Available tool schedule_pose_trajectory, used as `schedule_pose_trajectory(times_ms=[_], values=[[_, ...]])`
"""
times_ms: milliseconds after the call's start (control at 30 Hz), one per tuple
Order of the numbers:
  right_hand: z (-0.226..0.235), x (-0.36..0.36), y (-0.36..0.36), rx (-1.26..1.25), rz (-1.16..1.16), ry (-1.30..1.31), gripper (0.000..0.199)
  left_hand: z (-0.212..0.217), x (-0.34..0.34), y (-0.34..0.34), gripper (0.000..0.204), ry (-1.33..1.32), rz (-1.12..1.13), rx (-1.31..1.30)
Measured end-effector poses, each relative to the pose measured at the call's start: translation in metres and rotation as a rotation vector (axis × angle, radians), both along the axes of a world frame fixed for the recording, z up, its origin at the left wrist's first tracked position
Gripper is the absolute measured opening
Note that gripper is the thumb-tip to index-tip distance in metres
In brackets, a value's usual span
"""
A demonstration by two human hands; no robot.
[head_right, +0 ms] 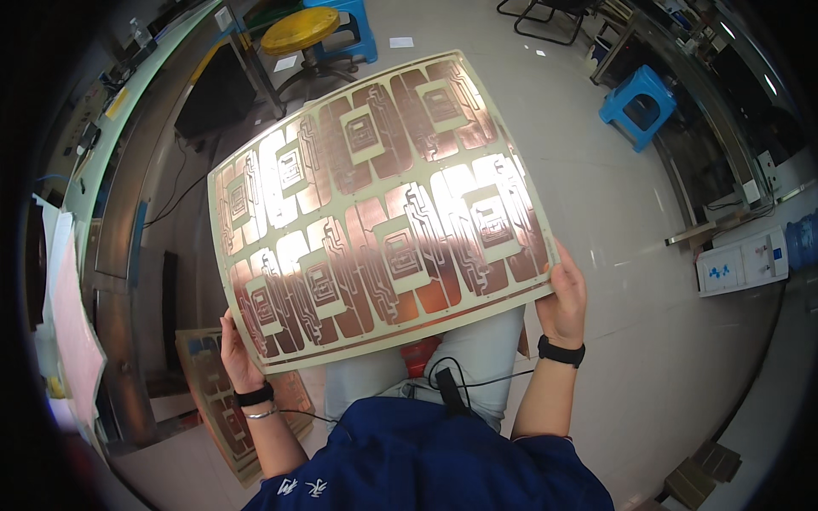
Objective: Holding and visually inspecting large flexible sheets with printed circuit patterns.
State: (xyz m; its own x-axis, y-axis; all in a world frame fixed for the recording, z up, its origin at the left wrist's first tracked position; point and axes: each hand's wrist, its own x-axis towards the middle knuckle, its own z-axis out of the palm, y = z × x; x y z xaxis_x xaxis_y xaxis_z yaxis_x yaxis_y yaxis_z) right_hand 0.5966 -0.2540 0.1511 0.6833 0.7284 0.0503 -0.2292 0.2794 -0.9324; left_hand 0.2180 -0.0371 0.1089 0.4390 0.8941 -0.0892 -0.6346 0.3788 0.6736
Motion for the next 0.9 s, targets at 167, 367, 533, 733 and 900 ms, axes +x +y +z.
schedule_pose_trajectory(times_ms=[167,367,533,733,900], values=[[-0.001,0.0,0.004,0.057,0.008,0.056,0.061,0.007,0.001,-0.001,0.034,0.102,0.102,-0.005],[-0.003,0.0,-0.003,0.154,0.021,0.211,0.056,0.004,-0.004,-0.003,0.033,0.325,0.227,0.159],[-0.001,0.015,-0.008,-0.093,-0.054,-0.03,0.04,0.003,-0.024,0.002,0.034,0.291,0.193,0.203],[0.011,0.014,0.002,0.012,-0.132,-0.192,0.031,0.025,-0.009,-0.002,0.026,0.259,0.273,0.205],[0.009,0.02,-0.003,0.114,-0.171,-0.223,0.026,0.017,-0.028,0.01,0.014,0.155,0.057,0.362]])
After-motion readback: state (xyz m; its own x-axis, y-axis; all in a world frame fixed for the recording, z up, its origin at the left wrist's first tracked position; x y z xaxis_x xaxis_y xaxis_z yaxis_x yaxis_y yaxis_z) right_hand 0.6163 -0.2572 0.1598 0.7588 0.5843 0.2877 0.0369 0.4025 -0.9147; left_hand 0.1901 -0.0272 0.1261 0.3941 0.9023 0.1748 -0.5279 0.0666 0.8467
